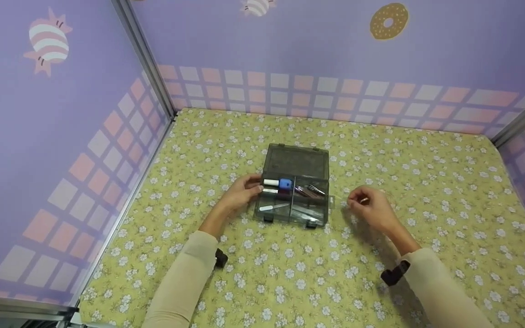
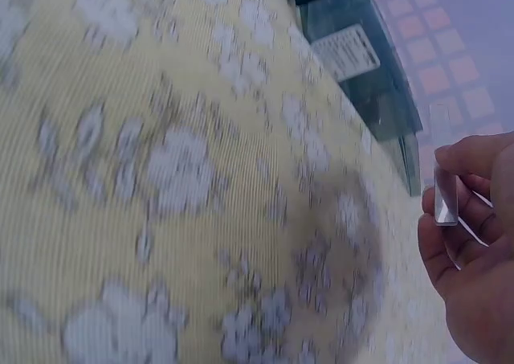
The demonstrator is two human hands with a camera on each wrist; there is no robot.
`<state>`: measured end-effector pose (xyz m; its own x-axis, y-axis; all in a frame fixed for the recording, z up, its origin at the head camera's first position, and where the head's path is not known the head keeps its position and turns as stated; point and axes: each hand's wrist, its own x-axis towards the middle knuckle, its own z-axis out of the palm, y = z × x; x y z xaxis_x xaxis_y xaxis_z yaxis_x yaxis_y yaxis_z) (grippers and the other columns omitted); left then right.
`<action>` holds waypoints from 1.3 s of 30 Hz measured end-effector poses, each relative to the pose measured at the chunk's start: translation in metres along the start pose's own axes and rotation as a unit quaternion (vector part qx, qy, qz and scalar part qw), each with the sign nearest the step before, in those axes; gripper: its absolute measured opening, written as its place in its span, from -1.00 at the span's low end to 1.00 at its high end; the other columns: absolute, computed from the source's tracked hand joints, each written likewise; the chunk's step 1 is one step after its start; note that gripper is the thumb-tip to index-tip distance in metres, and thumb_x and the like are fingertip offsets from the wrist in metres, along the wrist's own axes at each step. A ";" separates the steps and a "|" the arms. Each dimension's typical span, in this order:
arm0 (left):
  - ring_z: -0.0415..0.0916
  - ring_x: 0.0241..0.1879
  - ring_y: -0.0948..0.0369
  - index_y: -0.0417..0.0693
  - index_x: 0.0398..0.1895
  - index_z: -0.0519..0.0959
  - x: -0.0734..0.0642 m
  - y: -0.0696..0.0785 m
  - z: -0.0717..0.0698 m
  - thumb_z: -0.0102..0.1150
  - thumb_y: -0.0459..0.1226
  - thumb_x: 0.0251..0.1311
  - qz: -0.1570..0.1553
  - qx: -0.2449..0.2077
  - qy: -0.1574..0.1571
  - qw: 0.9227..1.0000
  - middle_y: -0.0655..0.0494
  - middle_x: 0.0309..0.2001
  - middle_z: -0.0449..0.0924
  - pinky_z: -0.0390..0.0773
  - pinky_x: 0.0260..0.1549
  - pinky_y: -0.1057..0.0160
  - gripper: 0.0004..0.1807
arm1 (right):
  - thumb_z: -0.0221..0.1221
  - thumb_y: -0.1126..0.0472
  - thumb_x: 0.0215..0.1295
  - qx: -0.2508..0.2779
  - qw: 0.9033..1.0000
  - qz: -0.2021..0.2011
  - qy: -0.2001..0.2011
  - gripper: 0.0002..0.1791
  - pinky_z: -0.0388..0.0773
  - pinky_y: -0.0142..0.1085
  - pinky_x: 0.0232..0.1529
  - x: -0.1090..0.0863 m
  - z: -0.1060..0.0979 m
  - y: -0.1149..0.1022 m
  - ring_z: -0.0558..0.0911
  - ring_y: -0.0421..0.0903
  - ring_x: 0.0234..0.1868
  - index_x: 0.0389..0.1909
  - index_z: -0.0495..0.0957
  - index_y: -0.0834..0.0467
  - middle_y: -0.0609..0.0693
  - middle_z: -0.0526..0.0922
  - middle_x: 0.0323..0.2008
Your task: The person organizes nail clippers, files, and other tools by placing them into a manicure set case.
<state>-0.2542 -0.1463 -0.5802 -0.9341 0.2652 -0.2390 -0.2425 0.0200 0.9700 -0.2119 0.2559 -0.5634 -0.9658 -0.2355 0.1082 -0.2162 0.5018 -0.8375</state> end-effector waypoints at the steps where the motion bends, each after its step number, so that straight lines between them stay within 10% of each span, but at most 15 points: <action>1: 0.46 0.35 -0.08 -0.32 0.52 0.33 0.000 0.000 0.000 0.12 -0.46 0.55 -0.001 0.000 0.000 1.000 -0.27 0.39 0.44 0.54 0.27 0.01 -0.47 | 0.26 0.45 0.46 0.004 1.000 0.002 -0.002 -0.93 0.56 -0.43 -0.24 0.002 0.004 -0.003 0.63 0.15 -0.21 -0.13 0.65 0.40 0.28 0.68 -0.22; 14: 0.44 0.40 -0.04 -0.26 0.54 0.33 -0.003 0.004 -0.001 0.14 -0.40 0.57 -0.003 0.032 0.000 0.999 -0.21 0.42 0.44 0.53 0.28 0.00 -0.45 | 0.32 0.35 0.44 0.019 0.998 -0.040 -0.045 -0.96 0.64 -0.15 -0.10 0.022 0.043 -0.033 0.65 -0.02 -0.21 -0.16 0.68 0.24 0.06 0.70 -0.25; 39: 0.40 0.43 -0.06 -0.28 0.54 0.33 -0.003 0.002 0.001 0.14 -0.41 0.56 0.000 0.025 0.003 1.000 -0.24 0.43 0.42 0.51 0.32 -0.01 -0.45 | 0.38 0.36 0.40 -0.002 0.996 -0.070 -0.063 -0.92 0.60 -0.33 -0.24 0.030 0.066 -0.044 0.65 -0.11 -0.27 -0.18 0.69 0.17 0.00 0.70 -0.25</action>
<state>-0.2516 -0.1466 -0.5775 -0.9353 0.2599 -0.2399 -0.2298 0.0694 0.9708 -0.2217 0.1714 -0.5587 -0.9006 -0.4059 0.1556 -0.3482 0.4593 -0.8172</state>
